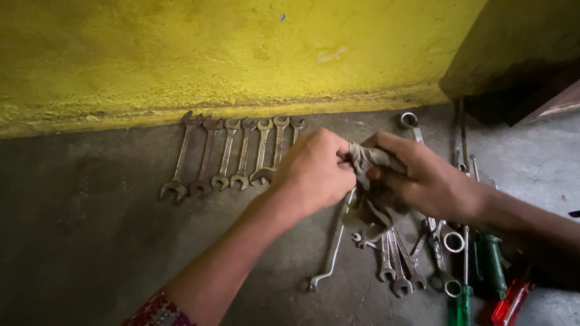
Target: The person cleans a wrench by hand with a cloth and then aligns it with several other wrenches on the floor.
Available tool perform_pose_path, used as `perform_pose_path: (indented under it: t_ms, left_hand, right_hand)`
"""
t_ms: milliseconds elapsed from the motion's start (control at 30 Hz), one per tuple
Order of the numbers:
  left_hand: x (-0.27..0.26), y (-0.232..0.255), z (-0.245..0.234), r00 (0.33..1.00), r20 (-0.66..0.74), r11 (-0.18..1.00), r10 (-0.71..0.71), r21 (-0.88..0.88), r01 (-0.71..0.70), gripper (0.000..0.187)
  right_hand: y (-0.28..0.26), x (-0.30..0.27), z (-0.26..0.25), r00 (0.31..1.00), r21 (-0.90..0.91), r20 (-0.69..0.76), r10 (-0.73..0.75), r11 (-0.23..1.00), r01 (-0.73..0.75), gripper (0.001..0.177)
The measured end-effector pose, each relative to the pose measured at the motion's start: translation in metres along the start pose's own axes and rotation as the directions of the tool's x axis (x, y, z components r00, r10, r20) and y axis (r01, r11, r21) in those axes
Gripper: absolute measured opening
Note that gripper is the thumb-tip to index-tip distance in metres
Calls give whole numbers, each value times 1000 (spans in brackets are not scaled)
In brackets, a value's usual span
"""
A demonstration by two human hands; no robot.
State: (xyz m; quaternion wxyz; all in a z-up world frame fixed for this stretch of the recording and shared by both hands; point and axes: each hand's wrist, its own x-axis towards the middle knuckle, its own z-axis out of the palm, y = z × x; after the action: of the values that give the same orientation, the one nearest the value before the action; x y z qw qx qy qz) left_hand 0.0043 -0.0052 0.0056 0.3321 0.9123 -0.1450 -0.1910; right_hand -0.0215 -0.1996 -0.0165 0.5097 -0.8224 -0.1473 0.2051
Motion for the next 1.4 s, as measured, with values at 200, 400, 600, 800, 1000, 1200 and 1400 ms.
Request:
perform_pose_path:
  t_ms: [200, 400, 600, 800, 1000, 1200, 1400]
  left_hand:
    - [-2, 4, 1, 999, 38, 999, -15, 48, 14, 18]
    - [-1, 1, 4, 997, 72, 1000, -9, 0, 9, 21]
    - [1, 2, 4, 995, 102, 998, -10, -63, 17, 14]
    - [-10, 13, -9, 996, 8, 996, 92, 7, -92, 11]
    - [-12, 12, -13, 988, 81, 990, 131, -54, -127, 16]
    - [-3, 17, -8, 989, 83, 992, 123, -18, -122, 11]
    - [-2, 21, -5, 974, -15, 973, 224, -61, -225, 9]
  right_hand:
    - [3, -1, 3, 991, -345, -127, -46, 939, 0, 15]
    - [-19, -4, 14, 937, -176, -220, 271, 934, -312, 21]
    - [-31, -3, 16, 879, 28, -267, 395, 915, -403, 19]
    - [-18, -7, 18, 933, 6, -320, 163, 985, -170, 23]
    - [-1, -17, 22, 952, -142, -303, -43, 990, 0, 13]
    - [-24, -20, 15, 893, -18, -347, 287, 950, -313, 15]
    - [-30, -17, 14, 861, 109, -410, 300, 954, -281, 21]
